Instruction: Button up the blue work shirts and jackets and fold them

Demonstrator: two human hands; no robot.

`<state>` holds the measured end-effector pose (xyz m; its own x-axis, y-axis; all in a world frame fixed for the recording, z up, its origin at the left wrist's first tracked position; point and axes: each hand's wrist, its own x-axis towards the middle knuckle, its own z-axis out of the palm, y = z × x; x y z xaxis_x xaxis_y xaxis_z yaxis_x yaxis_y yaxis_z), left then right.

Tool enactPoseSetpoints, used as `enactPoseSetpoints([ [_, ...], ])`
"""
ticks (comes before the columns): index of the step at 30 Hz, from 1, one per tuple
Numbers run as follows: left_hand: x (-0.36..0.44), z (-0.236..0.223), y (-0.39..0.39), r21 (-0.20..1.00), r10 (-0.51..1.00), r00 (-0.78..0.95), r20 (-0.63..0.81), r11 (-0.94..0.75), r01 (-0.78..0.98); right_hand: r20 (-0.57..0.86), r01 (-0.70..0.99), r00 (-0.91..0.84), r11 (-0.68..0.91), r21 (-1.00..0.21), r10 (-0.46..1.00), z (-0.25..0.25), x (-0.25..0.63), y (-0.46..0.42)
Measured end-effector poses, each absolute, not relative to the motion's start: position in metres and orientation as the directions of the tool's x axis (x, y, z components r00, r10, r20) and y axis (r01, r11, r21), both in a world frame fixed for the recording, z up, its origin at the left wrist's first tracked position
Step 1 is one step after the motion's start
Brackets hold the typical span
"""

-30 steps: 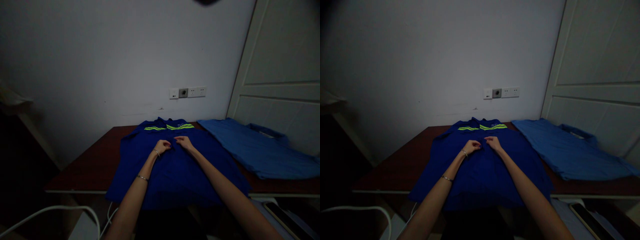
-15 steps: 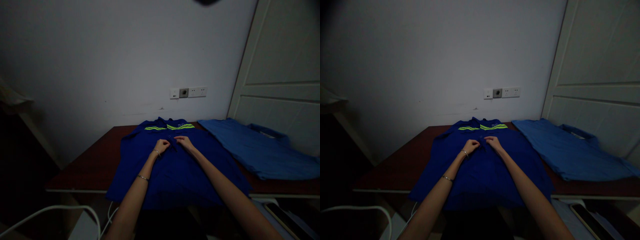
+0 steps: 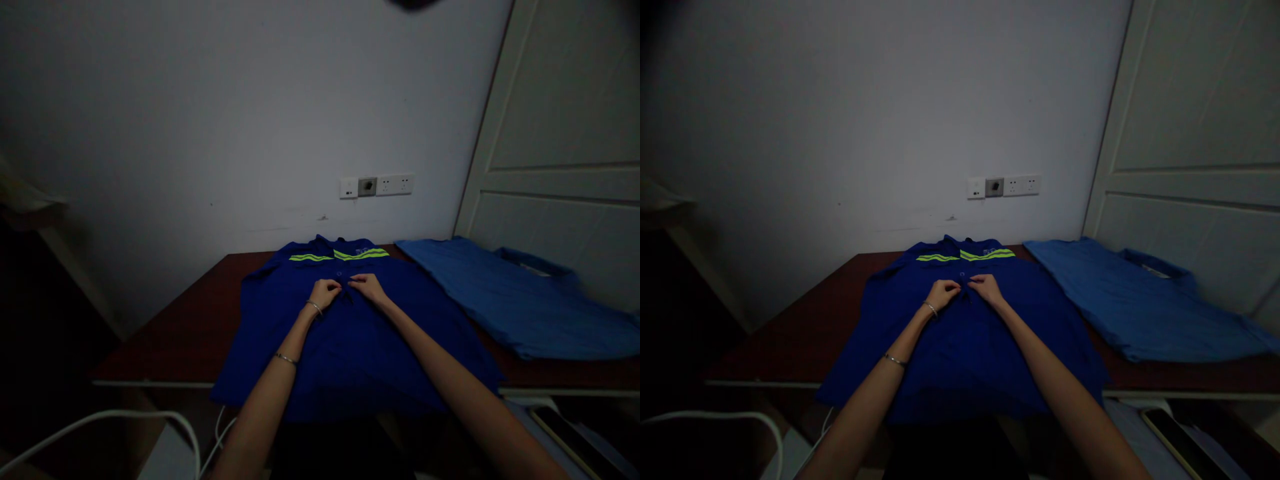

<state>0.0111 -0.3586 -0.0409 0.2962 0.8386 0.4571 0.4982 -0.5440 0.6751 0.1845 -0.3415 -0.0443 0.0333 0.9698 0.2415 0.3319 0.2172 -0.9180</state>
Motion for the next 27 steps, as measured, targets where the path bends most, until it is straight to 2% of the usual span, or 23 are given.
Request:
enactPoseSetpoints([
  [7,0.018,-0.044,-0.360,0.722,0.855,0.202,0.478,-0.513,0.464,0.273,0.370,-0.025,0.262,-0.891,0.962,-0.043,0.183,-0.346],
  [13,0.021,-0.046,-0.360,0.727,0.850,0.232,0.473,-0.525,0.441,0.285,0.376,-0.063,0.288,-0.881,0.956,-0.043,0.180,-0.349],
  [27,0.022,-0.051,-0.357,0.782,0.895,0.105,0.433,-0.431,0.451,0.256,0.359,-0.060,0.260,-0.896,0.965,-0.047,0.180,-0.346],
])
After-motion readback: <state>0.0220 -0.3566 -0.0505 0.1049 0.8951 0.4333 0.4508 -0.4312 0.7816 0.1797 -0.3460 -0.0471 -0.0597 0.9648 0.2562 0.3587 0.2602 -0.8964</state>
